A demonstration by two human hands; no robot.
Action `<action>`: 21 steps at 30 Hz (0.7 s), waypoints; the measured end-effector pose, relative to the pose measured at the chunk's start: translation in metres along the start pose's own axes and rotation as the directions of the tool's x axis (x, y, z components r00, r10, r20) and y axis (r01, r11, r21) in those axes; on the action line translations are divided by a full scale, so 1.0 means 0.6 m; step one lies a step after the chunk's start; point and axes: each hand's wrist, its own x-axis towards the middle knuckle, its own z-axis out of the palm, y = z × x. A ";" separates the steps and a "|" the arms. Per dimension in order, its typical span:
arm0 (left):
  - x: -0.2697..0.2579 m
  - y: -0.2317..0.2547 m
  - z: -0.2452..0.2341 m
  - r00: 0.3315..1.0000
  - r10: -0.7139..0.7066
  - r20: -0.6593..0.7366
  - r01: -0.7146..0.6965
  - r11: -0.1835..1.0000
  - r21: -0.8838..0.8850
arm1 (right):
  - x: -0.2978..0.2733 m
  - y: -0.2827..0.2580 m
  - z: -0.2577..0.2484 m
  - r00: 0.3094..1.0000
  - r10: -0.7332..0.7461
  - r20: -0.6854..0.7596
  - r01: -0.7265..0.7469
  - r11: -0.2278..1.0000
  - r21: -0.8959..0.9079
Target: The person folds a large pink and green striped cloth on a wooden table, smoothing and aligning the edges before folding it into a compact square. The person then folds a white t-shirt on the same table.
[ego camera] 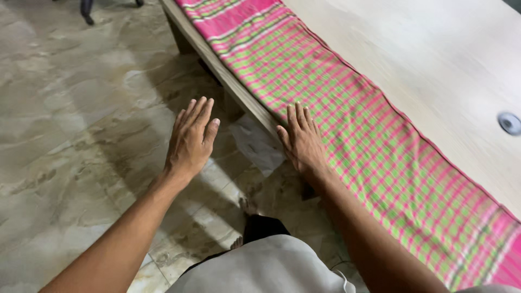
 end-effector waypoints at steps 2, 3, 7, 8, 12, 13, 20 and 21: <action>0.023 -0.048 -0.014 0.999 -0.036 -0.008 0.036 0.999 0.026 | 0.079 -0.025 0.018 0.999 -0.046 0.013 0.046 0.999 0.012; 0.038 -0.071 -0.018 0.999 -0.049 -0.006 0.049 0.998 0.039 | 0.120 -0.035 0.029 0.998 -0.064 0.017 0.063 0.998 0.016; 0.135 -0.161 -0.016 0.998 -0.049 -0.042 0.052 0.997 0.059 | 0.288 -0.069 0.087 0.988 -0.155 0.017 0.154 0.988 0.010; 0.167 -0.182 -0.012 0.998 -0.043 -0.040 0.046 0.996 0.071 | 0.325 -0.074 0.103 0.987 -0.155 0.034 0.155 0.988 0.014; 0.306 -0.249 -0.002 0.999 0.002 0.036 -0.005 0.997 0.080 | 0.442 -0.096 0.135 0.987 -0.109 0.121 0.111 0.994 -0.011; 0.337 -0.267 0.006 1.000 0.005 0.029 -0.007 0.997 0.080 | 0.450 -0.098 0.139 0.984 -0.093 0.155 0.100 0.994 -0.041; 0.575 -0.354 0.047 0.996 0.066 0.054 -0.066 0.998 -0.001 | 0.519 -0.082 0.104 0.992 0.023 0.128 -0.051 0.974 0.219; 0.611 -0.366 0.053 0.996 0.073 0.058 -0.072 0.997 -0.019 | 0.556 -0.072 0.101 0.990 0.092 0.103 -0.116 0.961 0.252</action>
